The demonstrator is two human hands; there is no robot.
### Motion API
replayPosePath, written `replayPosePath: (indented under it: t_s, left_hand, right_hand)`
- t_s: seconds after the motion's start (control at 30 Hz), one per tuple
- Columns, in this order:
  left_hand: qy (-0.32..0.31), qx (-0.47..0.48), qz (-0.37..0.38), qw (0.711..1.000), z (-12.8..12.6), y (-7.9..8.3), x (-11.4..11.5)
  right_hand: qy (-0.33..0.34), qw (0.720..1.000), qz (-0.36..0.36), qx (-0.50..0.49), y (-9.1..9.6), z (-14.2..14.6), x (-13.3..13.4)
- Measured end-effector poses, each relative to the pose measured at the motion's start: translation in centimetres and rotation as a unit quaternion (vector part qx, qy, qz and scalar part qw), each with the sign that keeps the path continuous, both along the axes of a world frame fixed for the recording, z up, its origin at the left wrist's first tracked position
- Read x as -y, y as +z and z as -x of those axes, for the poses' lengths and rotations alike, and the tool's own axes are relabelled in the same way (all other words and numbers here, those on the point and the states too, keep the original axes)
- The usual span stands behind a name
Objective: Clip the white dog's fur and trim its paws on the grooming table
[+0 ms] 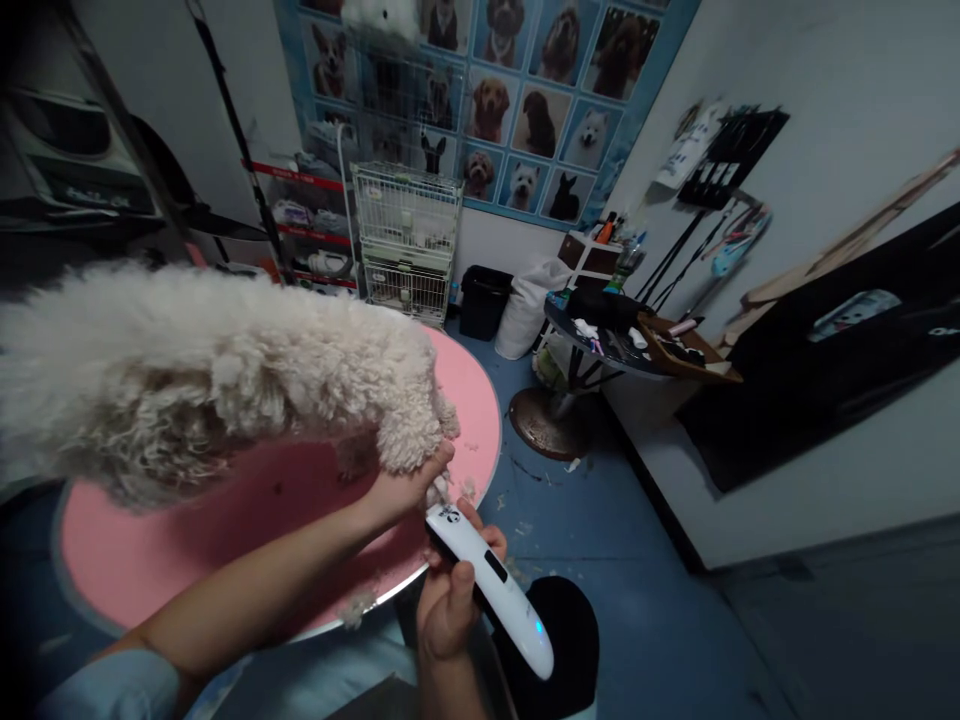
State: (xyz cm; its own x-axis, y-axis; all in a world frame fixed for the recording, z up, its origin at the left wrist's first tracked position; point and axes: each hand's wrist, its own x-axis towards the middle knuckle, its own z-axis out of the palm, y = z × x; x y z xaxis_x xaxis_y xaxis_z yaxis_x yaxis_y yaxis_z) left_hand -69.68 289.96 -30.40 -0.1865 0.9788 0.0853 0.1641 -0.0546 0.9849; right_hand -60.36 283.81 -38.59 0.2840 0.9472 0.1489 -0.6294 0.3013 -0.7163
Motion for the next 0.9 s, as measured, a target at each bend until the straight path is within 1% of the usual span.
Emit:
replayPosePath:
  t_s: [0.07,0.13,0.23,0.3,0.4,0.5,0.57,0.67,0.77,0.9]
  left_hand:
    - [0.011,0.004,0.004,1.0,-0.2,0.1,0.1]
    - [-0.004,0.022,0.028,0.999,-0.3,0.2,0.3]
    - [-0.027,0.049,0.057,0.997,-0.5,0.5,0.6]
    - [-0.025,0.059,0.052,0.997,-0.5,0.7,0.7]
    - [-0.015,0.051,0.04,0.998,-0.5,0.6,0.6]
    - [-0.016,0.049,0.043,0.998,-0.5,0.4,0.5]
    - [-0.011,0.051,0.046,0.998,-0.6,0.4,0.4]
    - [-0.02,0.061,0.057,0.996,-0.5,0.6,0.4]
    - [-0.036,0.062,0.067,0.995,-0.4,0.7,0.5]
    - [-0.04,0.045,0.051,0.997,-0.4,0.3,0.3]
  right_hand:
    - [-0.001,1.0,0.002,-0.001,-0.1,0.1,0.0]
    - [-0.009,1.0,0.0,0.001,0.0,0.4,0.0]
    - [-0.013,1.0,-0.004,-0.021,0.3,0.7,-0.1]
    - [-0.006,0.999,-0.003,-0.04,0.4,0.7,-0.1]
    - [0.0,0.999,0.009,-0.043,0.5,0.5,-0.2]
    - [-0.002,0.999,0.02,-0.046,0.7,0.4,-0.3]
    - [-0.001,0.998,0.014,-0.062,0.8,0.3,-0.3]
    - [0.01,0.996,0.019,-0.083,1.0,0.1,-0.4]
    - [0.036,0.992,0.06,-0.102,1.0,-0.2,-0.6]
    - [0.062,0.99,0.075,-0.102,0.8,-0.6,-1.0]
